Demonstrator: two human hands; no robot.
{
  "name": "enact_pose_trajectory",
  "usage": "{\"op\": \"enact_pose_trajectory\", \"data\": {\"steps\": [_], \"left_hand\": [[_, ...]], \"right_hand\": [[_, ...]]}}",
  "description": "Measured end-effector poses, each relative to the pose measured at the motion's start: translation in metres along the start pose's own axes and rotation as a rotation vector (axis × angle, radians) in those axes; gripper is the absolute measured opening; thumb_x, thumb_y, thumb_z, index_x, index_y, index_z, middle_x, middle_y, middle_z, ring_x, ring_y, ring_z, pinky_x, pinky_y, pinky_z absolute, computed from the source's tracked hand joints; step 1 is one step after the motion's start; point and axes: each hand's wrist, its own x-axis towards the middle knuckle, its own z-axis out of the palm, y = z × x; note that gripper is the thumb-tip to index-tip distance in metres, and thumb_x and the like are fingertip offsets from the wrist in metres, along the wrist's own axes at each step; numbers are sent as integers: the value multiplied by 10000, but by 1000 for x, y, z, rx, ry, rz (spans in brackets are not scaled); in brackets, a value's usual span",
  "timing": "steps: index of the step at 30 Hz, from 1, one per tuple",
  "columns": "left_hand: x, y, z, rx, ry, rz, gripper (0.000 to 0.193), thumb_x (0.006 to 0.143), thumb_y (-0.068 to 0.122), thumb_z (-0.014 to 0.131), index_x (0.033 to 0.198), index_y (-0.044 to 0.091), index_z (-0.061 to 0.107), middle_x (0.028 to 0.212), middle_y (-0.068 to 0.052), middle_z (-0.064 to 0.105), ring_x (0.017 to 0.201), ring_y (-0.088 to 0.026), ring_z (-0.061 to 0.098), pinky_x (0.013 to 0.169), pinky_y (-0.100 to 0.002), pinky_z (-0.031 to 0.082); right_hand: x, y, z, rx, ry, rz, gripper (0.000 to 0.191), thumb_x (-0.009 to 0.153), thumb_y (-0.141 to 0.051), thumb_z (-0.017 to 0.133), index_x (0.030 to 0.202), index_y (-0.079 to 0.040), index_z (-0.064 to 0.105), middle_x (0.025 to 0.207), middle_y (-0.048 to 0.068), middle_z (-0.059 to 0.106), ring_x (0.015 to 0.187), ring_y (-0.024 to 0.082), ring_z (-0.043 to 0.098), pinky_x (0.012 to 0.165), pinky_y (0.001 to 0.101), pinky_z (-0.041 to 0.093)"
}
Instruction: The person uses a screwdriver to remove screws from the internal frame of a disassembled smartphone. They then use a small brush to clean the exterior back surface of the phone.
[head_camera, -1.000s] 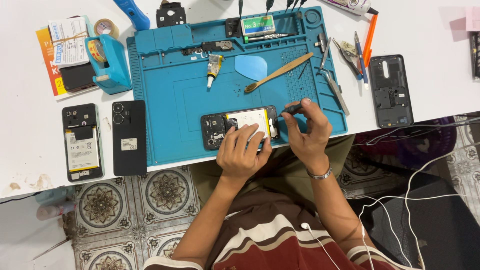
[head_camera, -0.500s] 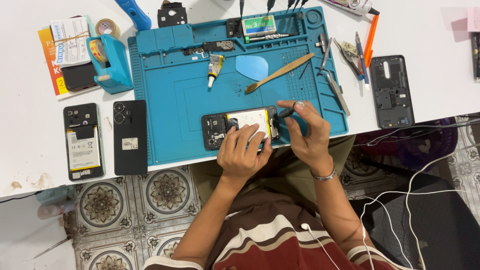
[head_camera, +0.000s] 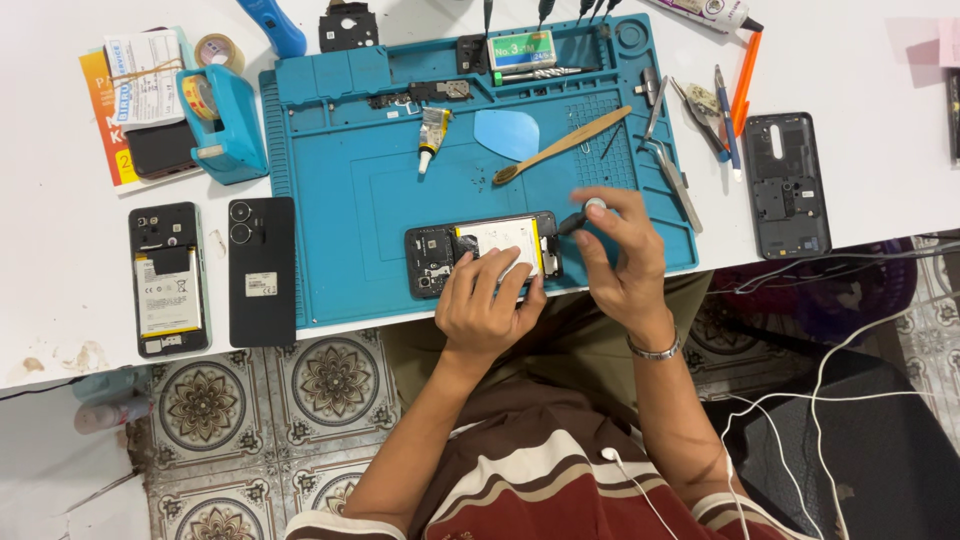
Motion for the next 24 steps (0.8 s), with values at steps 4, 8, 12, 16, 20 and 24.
{"op": "enact_pose_trajectory", "data": {"steps": [4, 8, 12, 16, 20, 24], "left_hand": [[4, 5, 6, -9, 0, -3, 112, 864, 211, 774, 907, 115, 735, 1041, -25, 734, 941, -228, 713, 894, -419, 594], [6, 2, 7, -9, 4, -2, 118, 859, 202, 785, 914, 111, 731, 1047, -25, 732, 941, -231, 712, 897, -421, 592], [9, 0, 10, -13, -2, -2, 118, 847, 187, 788, 921, 114, 731, 1049, -26, 733, 940, -231, 712, 901, -419, 593], [6, 1, 9, -10, 10, -9, 118, 843, 177, 796, 921, 119, 728, 1045, -22, 731, 947, -227, 715, 907, -420, 595], [3, 3, 9, -5, 13, 1, 125, 846, 187, 802, 923, 118, 731, 1044, -23, 733, 945, -220, 712, 904, -421, 595], [2, 0, 12, -11, 13, -4, 112, 851, 193, 791, 913, 123, 730, 1041, -21, 737, 942, -219, 713, 898, -418, 593]], "right_hand": [[5, 1, -4, -143, 49, -49, 617, 869, 29, 821, 1387, -111, 516, 1136, 164, 614, 1015, 238, 590, 863, 334, 514], [13, -3, -1, -79, -6, -53, 551, 947, 85, 741, 1400, -132, 513, 1166, 117, 704, 1070, 252, 645, 915, 344, 525], [20, -2, 2, -121, -16, -64, 570, 921, 86, 753, 1394, -134, 524, 1151, 111, 724, 1062, 260, 666, 944, 373, 513], [16, -3, 5, -108, 1, -44, 557, 967, 97, 725, 1421, -138, 505, 1125, 79, 736, 1044, 237, 654, 918, 321, 549], [12, -2, 2, -112, -13, -80, 555, 964, 95, 723, 1416, -141, 505, 1132, 111, 739, 994, 250, 649, 859, 318, 533], [12, 8, 2, -107, 6, -89, 567, 956, 91, 735, 1409, -140, 486, 1067, 104, 744, 867, 196, 611, 807, 324, 505]]}}
